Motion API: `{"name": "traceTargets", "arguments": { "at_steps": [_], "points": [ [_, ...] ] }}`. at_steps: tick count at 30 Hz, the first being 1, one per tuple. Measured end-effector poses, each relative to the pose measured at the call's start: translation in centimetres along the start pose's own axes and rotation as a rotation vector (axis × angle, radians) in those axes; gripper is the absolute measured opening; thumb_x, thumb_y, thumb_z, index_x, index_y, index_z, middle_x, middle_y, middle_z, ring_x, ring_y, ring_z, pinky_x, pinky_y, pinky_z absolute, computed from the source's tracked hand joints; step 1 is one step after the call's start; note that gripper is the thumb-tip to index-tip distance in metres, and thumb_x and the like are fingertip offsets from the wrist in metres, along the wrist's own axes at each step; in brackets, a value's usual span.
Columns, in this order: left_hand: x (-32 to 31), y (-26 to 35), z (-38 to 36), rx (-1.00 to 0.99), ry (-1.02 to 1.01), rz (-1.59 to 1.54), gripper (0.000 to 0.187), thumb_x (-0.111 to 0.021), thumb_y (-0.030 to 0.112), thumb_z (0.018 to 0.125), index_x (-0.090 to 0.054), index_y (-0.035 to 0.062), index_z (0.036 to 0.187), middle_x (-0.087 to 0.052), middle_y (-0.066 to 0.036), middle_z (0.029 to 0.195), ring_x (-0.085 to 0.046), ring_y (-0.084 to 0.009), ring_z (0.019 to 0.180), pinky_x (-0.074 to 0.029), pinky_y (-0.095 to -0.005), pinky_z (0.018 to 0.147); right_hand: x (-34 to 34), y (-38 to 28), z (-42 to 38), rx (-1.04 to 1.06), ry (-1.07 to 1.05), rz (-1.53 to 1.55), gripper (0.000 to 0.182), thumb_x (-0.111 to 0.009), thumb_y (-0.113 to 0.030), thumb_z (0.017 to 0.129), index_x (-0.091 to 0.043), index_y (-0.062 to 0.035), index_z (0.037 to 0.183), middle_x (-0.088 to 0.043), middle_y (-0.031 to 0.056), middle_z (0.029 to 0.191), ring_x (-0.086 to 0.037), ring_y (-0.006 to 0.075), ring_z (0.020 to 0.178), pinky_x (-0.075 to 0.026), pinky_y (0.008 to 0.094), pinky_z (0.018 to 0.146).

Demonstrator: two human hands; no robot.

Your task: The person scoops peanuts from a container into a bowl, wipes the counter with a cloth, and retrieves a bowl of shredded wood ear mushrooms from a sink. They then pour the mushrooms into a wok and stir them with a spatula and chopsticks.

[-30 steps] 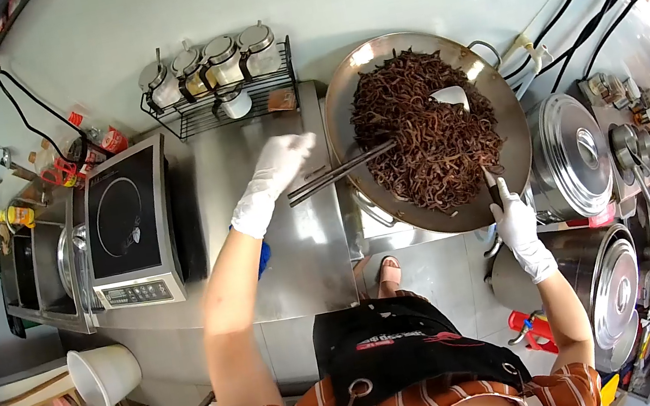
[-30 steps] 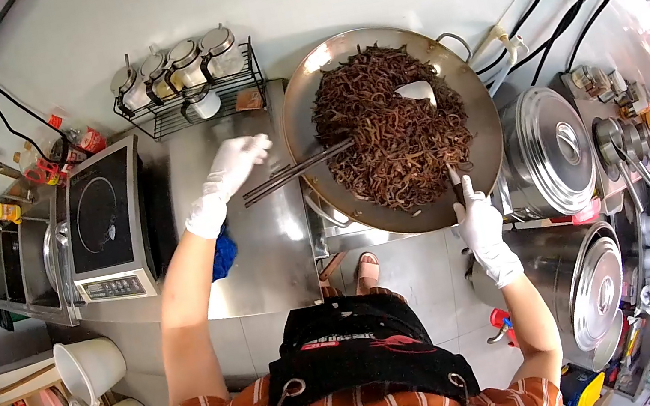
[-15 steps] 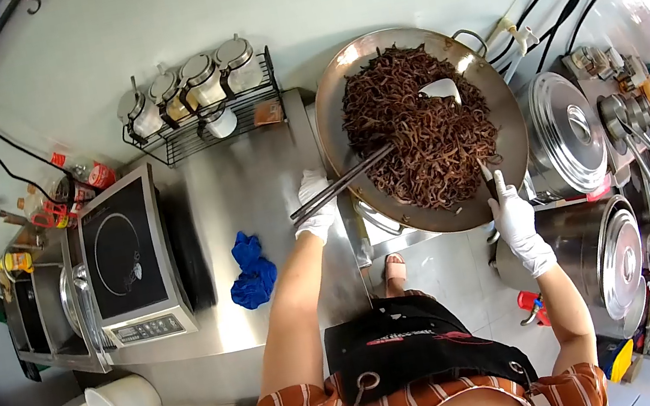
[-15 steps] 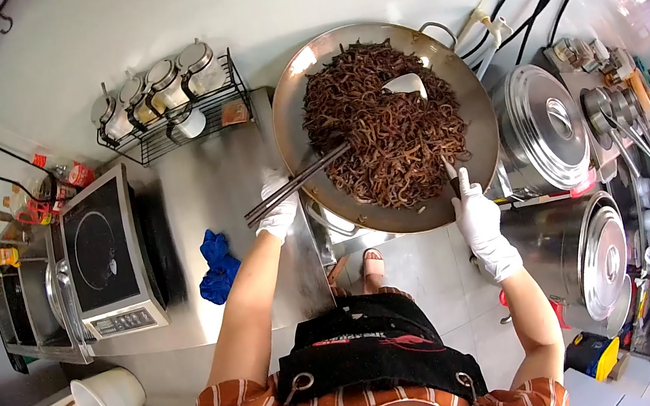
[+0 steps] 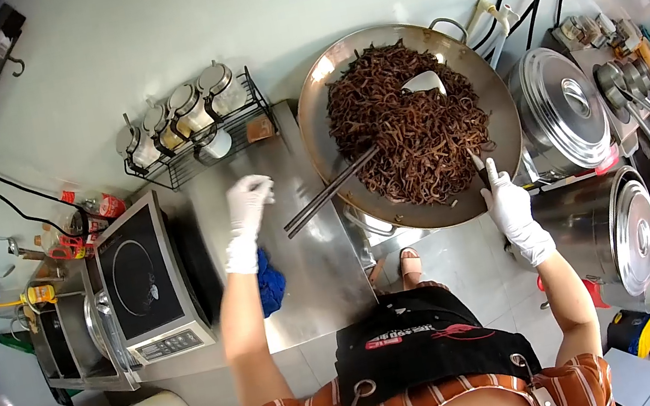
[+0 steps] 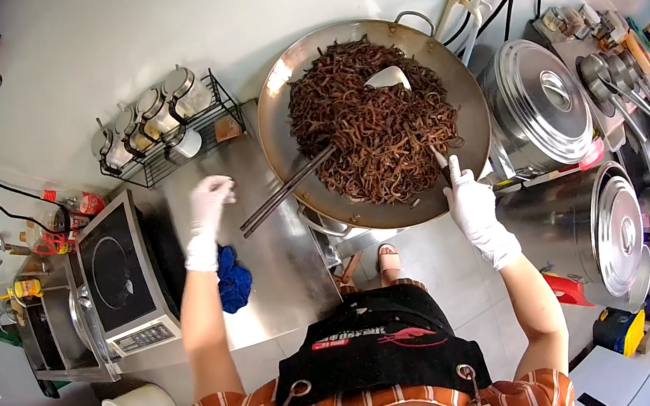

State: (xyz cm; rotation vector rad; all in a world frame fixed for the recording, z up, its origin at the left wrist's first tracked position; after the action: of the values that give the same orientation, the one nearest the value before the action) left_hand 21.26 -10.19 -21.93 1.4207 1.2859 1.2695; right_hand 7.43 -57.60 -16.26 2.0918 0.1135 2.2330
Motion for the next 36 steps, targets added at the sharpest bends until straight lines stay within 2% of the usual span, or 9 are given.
{"name": "traceTargets", "arguments": {
  "at_steps": [6, 10, 14, 18, 20, 23, 28, 30, 36],
  "points": [
    [-2.2, 16.1, -1.2, -0.208, -0.127, 0.044, 0.007, -0.064, 0.001, 0.082, -0.064, 0.0008, 0.089, -0.062, -0.003, 0.075, -0.058, -0.0095, 0.061, -0.049, -0.0221, 0.056, -1.4, 2.0, 0.5, -0.185, -0.199, 0.289, 0.063, -0.064, -0.026, 0.080, -0.040, -0.0008, 0.133, -0.060, 0.0157, 0.088, -0.062, 0.0254, 0.065, -0.049, 0.0345, 0.055],
    [-9.2, 22.3, -2.0, -0.311, -0.228, 0.240, 0.006, -0.063, 0.000, 0.083, -0.062, -0.0002, 0.089, -0.063, -0.003, 0.077, -0.055, -0.0079, 0.060, -0.047, -0.0215, 0.058, 4.3, 0.8, 0.0, -0.525, -0.588, 1.293, 0.047, -0.064, -0.035, 0.080, -0.062, 0.0013, 0.109, -0.065, 0.0132, 0.101, -0.063, 0.0197, 0.081, -0.050, 0.0313, 0.067],
    [-16.1, 20.1, 0.1, -0.427, -0.422, 0.283, 0.042, -0.066, 0.004, 0.079, -0.055, 0.0004, 0.120, -0.064, -0.009, 0.095, -0.061, -0.0160, 0.082, -0.049, -0.0283, 0.073, 2.3, 1.5, 0.4, -0.546, -0.596, 1.689, 0.029, -0.061, -0.027, 0.082, -0.060, -0.0050, 0.064, -0.055, -0.0014, 0.056, -0.047, 0.0089, 0.045, -0.038, 0.0241, 0.043],
    [-16.7, 19.9, -3.1, -0.586, -0.294, 0.856, 0.055, -0.067, 0.019, 0.080, -0.048, 0.0029, 0.129, -0.059, -0.022, 0.110, -0.057, -0.0368, 0.101, -0.043, -0.0418, 0.090, 6.5, 3.1, 1.5, -0.502, -0.485, 1.323, 0.022, -0.060, -0.022, 0.082, -0.060, -0.0012, 0.076, -0.056, 0.0028, 0.058, -0.051, 0.0113, 0.046, -0.041, 0.0269, 0.043],
    [-15.1, 17.0, -3.7, -0.195, -0.392, 1.136, 0.057, -0.068, 0.032, 0.078, -0.051, 0.0015, 0.124, -0.059, -0.024, 0.109, -0.056, -0.0388, 0.100, -0.044, -0.0425, 0.088, 7.8, 3.7, 2.6, -0.474, -0.464, 1.030, 0.024, -0.060, -0.022, 0.081, -0.058, 0.0009, 0.088, -0.059, 0.0094, 0.064, -0.058, 0.0192, 0.053, -0.046, 0.0335, 0.047],
    [-12.9, 12.6, -6.0, -0.270, -0.432, 1.248, 0.055, -0.070, 0.037, 0.075, -0.057, 0.0004, 0.114, -0.062, -0.023, 0.104, -0.058, -0.0379, 0.099, -0.045, -0.0421, 0.084, 11.6, 4.0, 4.5, -0.234, -0.204, 0.635, 0.021, -0.059, -0.013, 0.075, -0.060, 0.0003, 0.090, -0.064, 0.0180, 0.078, -0.065, 0.0335, 0.073, -0.051, 0.0412, 0.059],
    [-11.6, 5.8, -5.5, -0.014, -0.426, 1.077, 0.036, -0.066, 0.026, 0.079, -0.059, -0.0003, 0.102, -0.064, -0.022, 0.097, -0.060, -0.0381, 0.093, -0.046, -0.0430, 0.080, 14.7, 2.1, 5.8, 0.050, -0.139, 0.184, 0.015, -0.060, -0.009, 0.070, -0.062, -0.0002, 0.082, -0.063, 0.0151, 0.079, -0.066, 0.0281, 0.073, -0.053, 0.0376, 0.058],
    [-10.9, 4.3, -5.8, -0.063, -0.490, 0.926, 0.027, -0.060, 0.019, 0.084, -0.058, 0.0008, 0.103, -0.063, -0.021, 0.100, -0.059, -0.0386, 0.092, -0.046, -0.0441, 0.080, 15.2, 0.1, 6.0, 0.275, 0.198, -0.055, 0.011, -0.058, -0.008, 0.074, -0.062, -0.0016, 0.081, -0.062, 0.0127, 0.079, -0.066, 0.0263, 0.069, -0.053, 0.0352, 0.056],
    [-11.7, 18.2, -9.2, -0.730, -0.248, 1.396, 0.026, -0.059, 0.024, 0.085, -0.057, 0.0048, 0.103, -0.060, -0.016, 0.085, -0.059, -0.0352, 0.074, -0.047, -0.0434, 0.063, 19.4, -0.6, 5.9, 0.292, 0.268, -0.043, 0.008, -0.057, -0.012, 0.076, -0.062, -0.0077, 0.080, -0.059, 0.0077, 0.073, -0.064, 0.0215, 0.065, -0.051, 0.0307, 0.052]
  ]
}}
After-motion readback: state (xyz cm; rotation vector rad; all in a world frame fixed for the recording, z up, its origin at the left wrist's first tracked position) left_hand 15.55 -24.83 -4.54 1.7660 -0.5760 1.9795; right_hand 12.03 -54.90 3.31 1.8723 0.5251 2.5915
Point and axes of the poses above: each hand's wrist, its own z-axis towards the middle knuckle, its own x-axis out of the back of the hand, y = z × x, the point moved 7 cm from there along z, towards the middle knuckle
